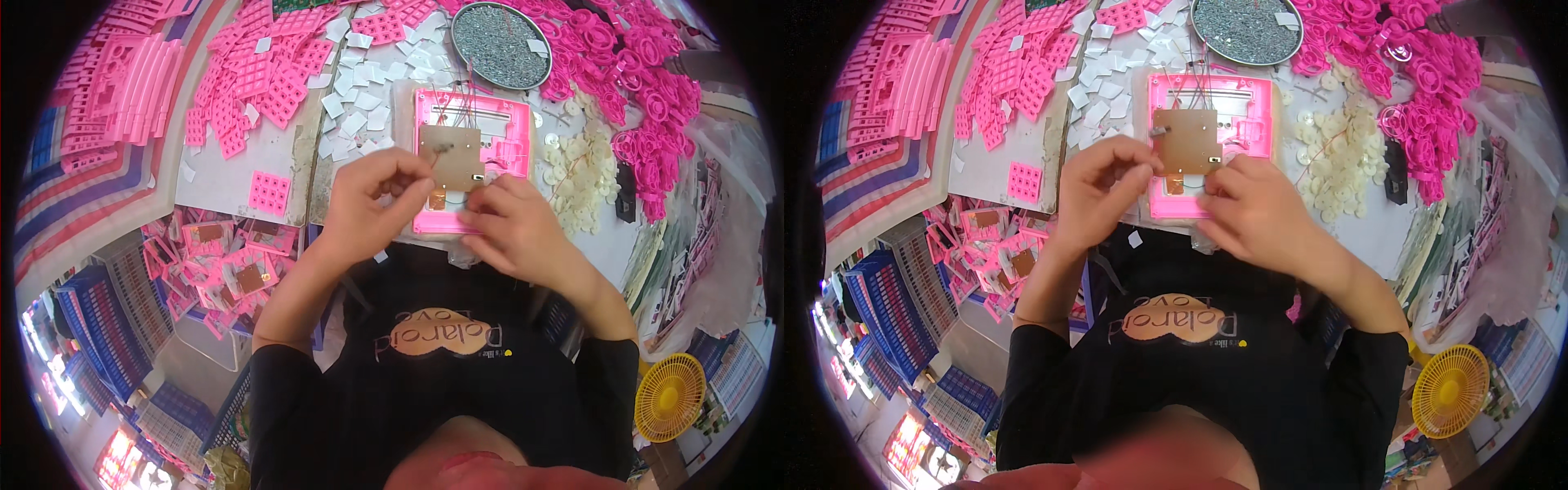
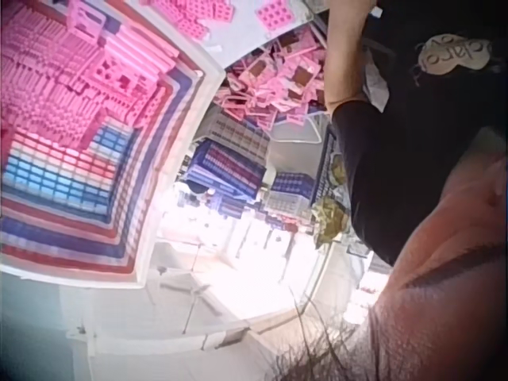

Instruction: Assembling the internal components and decorative parts of a pink plastic toy device.

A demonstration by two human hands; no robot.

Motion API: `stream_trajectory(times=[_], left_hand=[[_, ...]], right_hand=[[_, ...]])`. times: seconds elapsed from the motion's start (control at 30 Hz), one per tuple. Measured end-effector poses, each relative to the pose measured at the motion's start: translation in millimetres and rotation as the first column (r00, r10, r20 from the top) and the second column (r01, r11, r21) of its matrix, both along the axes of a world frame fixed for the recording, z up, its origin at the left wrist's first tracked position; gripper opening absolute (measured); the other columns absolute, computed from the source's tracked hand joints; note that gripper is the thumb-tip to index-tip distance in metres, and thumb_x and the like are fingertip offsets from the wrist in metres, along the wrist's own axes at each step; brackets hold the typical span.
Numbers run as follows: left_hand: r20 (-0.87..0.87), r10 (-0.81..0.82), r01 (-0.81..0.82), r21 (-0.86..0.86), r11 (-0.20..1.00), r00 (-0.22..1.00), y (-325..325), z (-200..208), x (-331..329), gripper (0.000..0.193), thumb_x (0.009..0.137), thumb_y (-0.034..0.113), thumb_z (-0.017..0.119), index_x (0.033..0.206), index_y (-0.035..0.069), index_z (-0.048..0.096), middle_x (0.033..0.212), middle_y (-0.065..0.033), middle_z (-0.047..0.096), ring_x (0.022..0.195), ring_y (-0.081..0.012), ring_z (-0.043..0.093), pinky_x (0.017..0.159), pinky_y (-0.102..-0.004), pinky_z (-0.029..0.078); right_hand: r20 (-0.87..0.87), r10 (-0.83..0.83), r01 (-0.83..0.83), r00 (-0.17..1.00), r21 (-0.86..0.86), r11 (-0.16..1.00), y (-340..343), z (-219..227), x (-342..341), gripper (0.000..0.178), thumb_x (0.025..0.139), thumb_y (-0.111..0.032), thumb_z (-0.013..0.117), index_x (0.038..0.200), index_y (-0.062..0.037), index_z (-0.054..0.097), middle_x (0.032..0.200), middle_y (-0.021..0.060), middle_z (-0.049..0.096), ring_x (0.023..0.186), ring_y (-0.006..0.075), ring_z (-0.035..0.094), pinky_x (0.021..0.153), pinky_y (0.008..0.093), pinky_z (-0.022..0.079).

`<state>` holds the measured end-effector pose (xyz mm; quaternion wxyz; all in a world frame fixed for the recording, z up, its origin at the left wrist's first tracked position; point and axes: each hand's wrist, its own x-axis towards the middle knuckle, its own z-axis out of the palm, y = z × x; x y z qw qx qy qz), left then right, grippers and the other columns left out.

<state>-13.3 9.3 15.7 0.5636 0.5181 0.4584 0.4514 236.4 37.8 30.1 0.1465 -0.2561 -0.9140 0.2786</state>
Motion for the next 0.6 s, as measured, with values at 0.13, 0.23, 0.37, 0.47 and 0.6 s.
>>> stream_trajectory(times=[0.13, 0.23, 0.37, 0.47, 0.6], left_hand=[[-0.232, -0.099, 0.149, 0.208, 0.967, 0.968, -3, 13, 8, 0.01, 0.085, -0.004, 0.07, 0.093, 0.001, 0.066, 0.083, -0.0051, 0.064, 0.067, -0.0102, 0.061, 0.06, -0.0245, 0.049], [-0.286, -0.1, 0.181, 0.273, 0.945, 0.953, 0, 19, 15, 0.012, 0.083, -0.004, 0.071, 0.092, 0.002, 0.066, 0.083, -0.0067, 0.064, 0.065, -0.0141, 0.062, 0.059, -0.0266, 0.05], [-0.312, -0.099, 0.188, 0.268, 0.945, 0.945, 0, 20, 19, 0.012, 0.082, -0.002, 0.072, 0.092, 0.003, 0.066, 0.085, -0.007, 0.066, 0.065, -0.0172, 0.063, 0.06, -0.0289, 0.052], [-0.389, -0.16, 0.284, 0.288, 0.914, 0.907, 0, 20, 26, 0.016, 0.081, 0.0, 0.073, 0.096, 0.004, 0.066, 0.092, -0.0088, 0.066, 0.072, -0.021, 0.066, 0.064, -0.0312, 0.053], [-0.476, -0.011, 0.234, 0.411, 0.881, 0.879, -11, 20, 47, 0.023, 0.08, 0.002, 0.075, 0.101, 0.006, 0.065, 0.099, -0.0105, 0.065, 0.083, -0.0264, 0.066, 0.067, -0.0363, 0.053]], right_hand=[[-0.26, -0.28, 0.239, 0.924, -0.177, 0.955, 7, 16, -2, 0.043, 0.08, -0.012, 0.079, 0.121, -0.0057, 0.068, 0.109, 0.0096, 0.067, 0.095, 0.0293, 0.065, 0.08, 0.0381, 0.054], [-0.254, -0.349, 0.204, 0.902, -0.464, 0.862, 9, 15, -7, 0.036, 0.083, -0.009, 0.078, 0.118, -0.0042, 0.069, 0.101, 0.0093, 0.071, 0.088, 0.0266, 0.067, 0.076, 0.0357, 0.054], [-0.281, -0.264, 0.188, 0.923, -0.269, 0.944, 12, 16, 1, 0.027, 0.086, 0.001, 0.072, 0.113, -0.0014, 0.071, 0.097, 0.0103, 0.071, 0.083, 0.0194, 0.068, 0.071, 0.0293, 0.053], [-0.312, -0.285, 0.229, 0.906, -0.204, 0.952, 8, 20, 9, 0.021, 0.087, -0.001, 0.072, 0.108, -0.0024, 0.072, 0.09, 0.0094, 0.071, 0.078, 0.0202, 0.068, 0.066, 0.0301, 0.052], [-0.156, -0.549, 0.381, 0.821, -0.567, 0.731, -11, 26, 19, 0.019, 0.087, -0.008, 0.074, 0.106, -0.0039, 0.071, 0.083, 0.011, 0.07, 0.072, 0.0238, 0.067, 0.063, 0.0333, 0.052]])
